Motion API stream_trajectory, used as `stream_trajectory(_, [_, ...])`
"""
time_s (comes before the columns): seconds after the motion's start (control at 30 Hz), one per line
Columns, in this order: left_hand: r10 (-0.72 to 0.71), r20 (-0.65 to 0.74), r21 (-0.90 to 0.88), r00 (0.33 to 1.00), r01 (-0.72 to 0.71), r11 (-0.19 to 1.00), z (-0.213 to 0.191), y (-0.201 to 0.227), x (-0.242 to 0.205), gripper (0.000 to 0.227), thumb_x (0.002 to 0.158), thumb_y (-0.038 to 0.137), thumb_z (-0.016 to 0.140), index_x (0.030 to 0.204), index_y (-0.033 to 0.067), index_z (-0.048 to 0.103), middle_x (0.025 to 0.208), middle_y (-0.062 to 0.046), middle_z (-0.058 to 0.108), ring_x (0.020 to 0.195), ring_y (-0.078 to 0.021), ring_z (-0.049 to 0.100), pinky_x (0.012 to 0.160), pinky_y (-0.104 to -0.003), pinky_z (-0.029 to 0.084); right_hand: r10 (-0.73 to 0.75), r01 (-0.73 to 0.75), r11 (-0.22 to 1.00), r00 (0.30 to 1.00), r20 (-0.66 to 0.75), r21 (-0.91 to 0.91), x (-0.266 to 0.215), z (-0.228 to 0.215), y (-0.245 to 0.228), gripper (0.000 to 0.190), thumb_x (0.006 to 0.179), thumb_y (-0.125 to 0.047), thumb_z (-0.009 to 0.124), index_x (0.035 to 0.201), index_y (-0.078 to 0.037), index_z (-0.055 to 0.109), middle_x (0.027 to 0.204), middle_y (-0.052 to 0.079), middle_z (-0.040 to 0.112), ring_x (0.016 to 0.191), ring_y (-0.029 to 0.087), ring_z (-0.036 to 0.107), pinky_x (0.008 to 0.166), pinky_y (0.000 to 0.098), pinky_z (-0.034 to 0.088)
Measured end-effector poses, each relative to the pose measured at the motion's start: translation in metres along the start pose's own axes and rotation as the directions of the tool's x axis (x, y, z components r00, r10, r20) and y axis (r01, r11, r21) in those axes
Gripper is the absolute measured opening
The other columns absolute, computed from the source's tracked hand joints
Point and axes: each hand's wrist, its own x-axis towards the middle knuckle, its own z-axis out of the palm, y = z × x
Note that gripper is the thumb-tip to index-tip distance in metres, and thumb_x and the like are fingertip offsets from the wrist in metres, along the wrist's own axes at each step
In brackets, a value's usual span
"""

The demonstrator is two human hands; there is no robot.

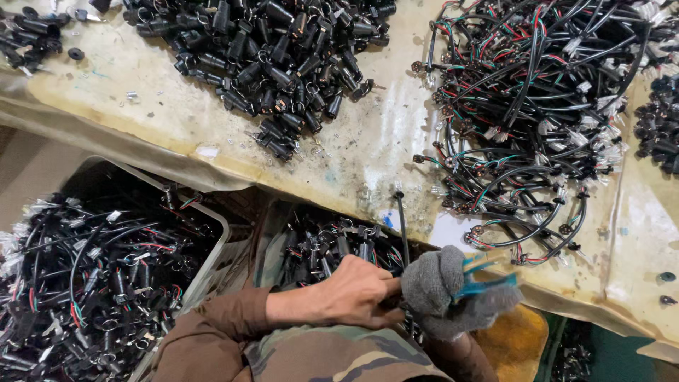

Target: The person repeatedly picks black cylindrical connectors and short multi-wire harnesses from piles on a table, joins them by hand, and places the assembled units into a bin below. The process is continuous and repetitive throughout the clip.

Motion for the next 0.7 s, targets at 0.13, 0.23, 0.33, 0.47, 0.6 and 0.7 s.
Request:
stream_trajectory(0.13, [0.009, -0.121, -0.102, 0.993, -0.021, 0.995, 0.011, -0.001, -0.01, 0.035, 0.081, 0.04, 0.075, 0.09, 0.0071, 0.067, 0.07, -0.011, 0.065, 0.06, -0.0362, 0.064, 0.05, -0.046, 0.047, -0.062, 0.049, 0.995, 0.987, -0.148, -0.088, -0.009, 0.006, 0.007, 0.039, 0.101, -0.038, 0.068, 0.076, -0.013, 0.051, 0.059, -0.002, 0.046, 0.044, 0.011, 0.038, 0.039, 0.0274, 0.034])
stream_trajectory(0.23, [0.024, -0.157, -0.157, 0.987, -0.049, 0.986, 0.013, -0.003, -0.011, 0.031, 0.086, 0.04, 0.072, 0.088, 0.0097, 0.067, 0.072, -0.01, 0.065, 0.063, -0.0355, 0.065, 0.053, -0.046, 0.048, -0.126, 0.076, 0.937, 0.984, -0.127, -0.34, -0.022, 0.012, 0.015, 0.04, 0.1, -0.04, 0.071, 0.08, -0.013, 0.049, 0.063, -0.002, 0.043, 0.049, 0.013, 0.036, 0.046, 0.0306, 0.032])
stream_trajectory(0.33, [0.007, -0.108, -0.113, 0.994, -0.019, 0.993, 0.001, -0.004, -0.003, 0.032, 0.085, 0.041, 0.071, 0.083, 0.0096, 0.067, 0.071, -0.011, 0.065, 0.065, -0.0365, 0.065, 0.056, -0.047, 0.049, -0.122, 0.05, 0.918, 0.98, -0.161, -0.392, -0.023, 0.011, 0.015, 0.039, 0.1, -0.04, 0.069, 0.081, -0.012, 0.049, 0.065, 0.0, 0.041, 0.049, 0.013, 0.034, 0.046, 0.03, 0.031])
stream_trajectory(0.47, [0.215, -0.003, -0.118, 0.977, -0.214, 0.97, -0.046, -0.017, 0.0, 0.03, 0.082, 0.039, 0.069, 0.091, 0.0106, 0.071, 0.08, -0.009, 0.066, 0.083, -0.0333, 0.064, 0.072, -0.046, 0.048, 0.07, -0.149, 0.959, 0.949, -0.306, -0.242, 0.011, 0.002, -0.016, 0.04, 0.098, -0.041, 0.069, 0.082, -0.011, 0.047, 0.069, 0.002, 0.04, 0.056, 0.018, 0.032, 0.054, 0.0333, 0.029])
stream_trajectory(0.6, [0.512, 0.167, -0.294, 0.842, -0.454, 0.841, -0.079, -0.025, -0.018, 0.034, 0.092, 0.033, 0.065, 0.117, 0.0119, 0.072, 0.099, -0.002, 0.068, 0.103, -0.0247, 0.06, 0.097, -0.045, 0.042, -0.154, 0.017, -0.114, 0.987, 0.035, -0.993, 0.07, -0.021, -0.055, 0.017, 0.1, -0.023, 0.07, 0.096, -0.008, 0.063, 0.082, 0.007, 0.064, 0.07, 0.014, 0.061, 0.06, 0.03, 0.05])
stream_trajectory(0.7, [0.307, 0.326, 0.116, 0.894, -0.36, 0.926, -0.075, -0.026, -0.022, 0.046, 0.085, 0.023, 0.07, 0.13, 0.0117, 0.068, 0.111, -0.01, 0.064, 0.104, -0.0306, 0.057, 0.084, -0.043, 0.046, -0.215, -0.175, -0.631, 0.976, -0.046, -0.756, 0.115, -0.061, -0.052, 0.026, 0.087, -0.024, 0.083, 0.093, -0.006, 0.066, 0.08, 0.012, 0.069, 0.067, 0.026, 0.065, 0.062, 0.0375, 0.052])
